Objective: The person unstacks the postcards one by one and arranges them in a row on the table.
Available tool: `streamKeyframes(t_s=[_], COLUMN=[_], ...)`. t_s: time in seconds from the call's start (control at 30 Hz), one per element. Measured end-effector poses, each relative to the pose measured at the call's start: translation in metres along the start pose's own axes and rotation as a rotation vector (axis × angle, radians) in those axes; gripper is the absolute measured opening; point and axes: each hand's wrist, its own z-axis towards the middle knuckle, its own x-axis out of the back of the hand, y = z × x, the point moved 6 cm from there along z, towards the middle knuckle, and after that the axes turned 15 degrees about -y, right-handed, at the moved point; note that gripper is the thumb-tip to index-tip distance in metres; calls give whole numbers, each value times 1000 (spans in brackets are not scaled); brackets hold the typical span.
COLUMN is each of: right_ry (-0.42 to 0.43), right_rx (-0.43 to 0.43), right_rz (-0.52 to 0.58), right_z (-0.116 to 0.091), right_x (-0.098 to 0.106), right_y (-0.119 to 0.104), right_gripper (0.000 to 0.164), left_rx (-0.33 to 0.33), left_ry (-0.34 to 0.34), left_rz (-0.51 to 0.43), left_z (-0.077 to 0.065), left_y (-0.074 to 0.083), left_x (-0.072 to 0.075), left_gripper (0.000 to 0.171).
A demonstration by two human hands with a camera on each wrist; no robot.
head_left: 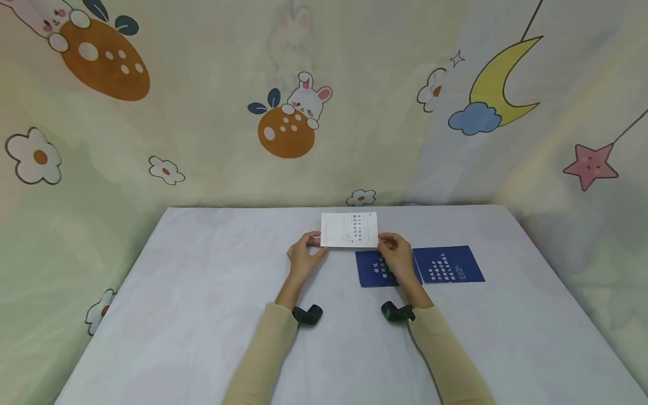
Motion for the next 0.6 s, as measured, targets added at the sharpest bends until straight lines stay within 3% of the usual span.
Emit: streamKeyframes(t_s=[0.23, 0.6], right_ry=[-57, -91], right_rx=[-15, -13], right_rz=[34, -49], right_z=[-8, -21], right_x=[-2, -9], right_y=[0, -8], right_gripper=[26, 24], left_rx=[37, 53], left_ry=[-42, -66], left_rz=[-16, 12], left_z=[-8, -24], left_y=[-3, -3], left_x=[2, 13], left_gripper=[40, 42])
